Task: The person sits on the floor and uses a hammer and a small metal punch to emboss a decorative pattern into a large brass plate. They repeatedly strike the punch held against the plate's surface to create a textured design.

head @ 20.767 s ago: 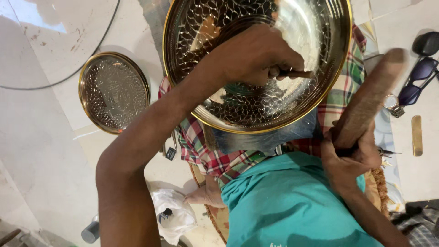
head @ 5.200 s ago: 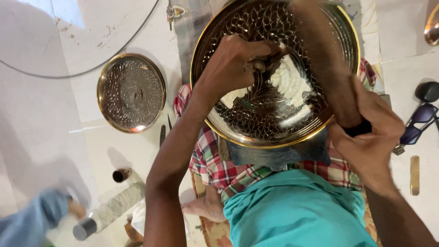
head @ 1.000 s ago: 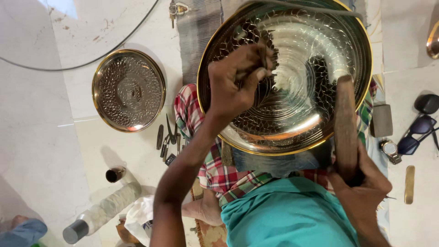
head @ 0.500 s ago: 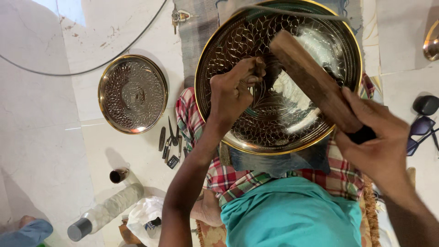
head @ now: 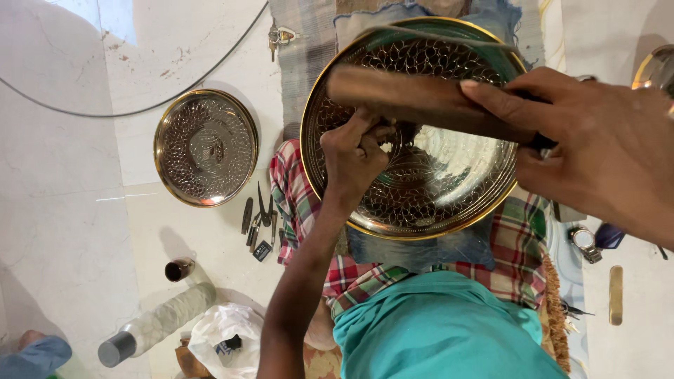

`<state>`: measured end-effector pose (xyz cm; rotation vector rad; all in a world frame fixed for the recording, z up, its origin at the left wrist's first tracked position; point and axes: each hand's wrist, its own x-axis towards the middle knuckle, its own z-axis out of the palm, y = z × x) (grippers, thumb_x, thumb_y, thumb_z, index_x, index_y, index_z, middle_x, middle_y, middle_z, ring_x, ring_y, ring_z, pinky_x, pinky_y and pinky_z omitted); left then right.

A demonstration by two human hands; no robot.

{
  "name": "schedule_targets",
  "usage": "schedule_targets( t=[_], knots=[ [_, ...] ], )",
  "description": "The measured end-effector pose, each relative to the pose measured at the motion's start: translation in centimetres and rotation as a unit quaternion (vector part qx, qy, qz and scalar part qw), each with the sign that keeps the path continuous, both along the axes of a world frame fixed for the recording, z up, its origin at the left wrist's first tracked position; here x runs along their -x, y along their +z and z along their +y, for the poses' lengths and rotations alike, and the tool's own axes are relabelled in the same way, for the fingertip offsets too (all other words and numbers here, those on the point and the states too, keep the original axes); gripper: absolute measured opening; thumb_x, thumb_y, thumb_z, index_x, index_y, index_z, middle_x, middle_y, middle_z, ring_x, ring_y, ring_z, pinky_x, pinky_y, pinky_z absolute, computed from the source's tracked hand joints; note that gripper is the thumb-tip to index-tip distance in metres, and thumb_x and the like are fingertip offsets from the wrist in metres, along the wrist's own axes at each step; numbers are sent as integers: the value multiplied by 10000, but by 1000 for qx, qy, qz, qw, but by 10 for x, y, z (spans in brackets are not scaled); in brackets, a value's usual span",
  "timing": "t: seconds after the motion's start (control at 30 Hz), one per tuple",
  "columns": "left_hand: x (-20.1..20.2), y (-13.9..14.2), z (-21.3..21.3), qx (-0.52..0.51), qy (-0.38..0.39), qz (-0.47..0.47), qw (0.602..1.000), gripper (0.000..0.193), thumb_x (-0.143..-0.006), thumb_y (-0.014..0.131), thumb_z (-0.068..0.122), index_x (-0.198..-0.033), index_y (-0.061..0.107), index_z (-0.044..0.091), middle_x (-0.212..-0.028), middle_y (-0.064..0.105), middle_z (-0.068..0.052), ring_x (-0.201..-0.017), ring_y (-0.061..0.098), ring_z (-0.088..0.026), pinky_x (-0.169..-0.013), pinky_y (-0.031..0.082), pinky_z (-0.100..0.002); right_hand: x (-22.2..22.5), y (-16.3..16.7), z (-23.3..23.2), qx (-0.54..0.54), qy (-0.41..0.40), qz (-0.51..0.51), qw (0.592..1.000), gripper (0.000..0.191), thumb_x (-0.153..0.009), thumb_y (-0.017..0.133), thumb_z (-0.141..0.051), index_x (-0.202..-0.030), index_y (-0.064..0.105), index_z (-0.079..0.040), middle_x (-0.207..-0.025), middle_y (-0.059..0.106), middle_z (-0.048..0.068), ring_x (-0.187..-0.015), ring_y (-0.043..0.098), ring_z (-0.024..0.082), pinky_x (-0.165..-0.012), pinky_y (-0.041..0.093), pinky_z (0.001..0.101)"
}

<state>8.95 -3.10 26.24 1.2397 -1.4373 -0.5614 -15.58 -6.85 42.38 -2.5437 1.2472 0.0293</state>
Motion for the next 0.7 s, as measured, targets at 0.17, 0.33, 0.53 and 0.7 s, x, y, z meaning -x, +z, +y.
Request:
schedule_targets(
  t=[0.17,0.33,0.53,0.7],
  knots=[
    [2,2,3,-17,-25,35,999,483,-851,445,-219,-1258,640,-46,-1051,775,-109,-993,792,-192,-913,678,-293,-3,-10,-1,103,33,165,980,860,-749,721,-159,-1554,472,-331,-1218,689,-33,-690,672,188,-536,544,339],
    [6,5,7,19,21,28,999,454,-847,451,-216,-1213,653,-39,-1058,763,-116,-1006,782,-191,-915,681,-292,-3,-5,-7,46,5,42,998,885,-750,720,-148,-1581,465,-318,-1153,648,-1,-672,646,183,-572,523,334],
    [8,3,7,-7,22,34,999,391,-881,467,-195,-1173,675,-37,-1012,779,-101,-964,795,-178,-878,686,-295,-9,-3,-10,54,22,26,998,932,-727,724,-147,-1593,431,-328,-1224,650,18,-671,663,169,-551,537,325],
    [6,6,9,10,32,0,999,358,-876,493,-178,-1131,687,-19,-1006,777,-113,-939,797,-193,-846,690,-280,-14,1,-12,28,-6,35,999,1009,-716,739,-128,-1640,396,-341,-1166,661,24,-623,652,167,-559,540,329]
  ],
)
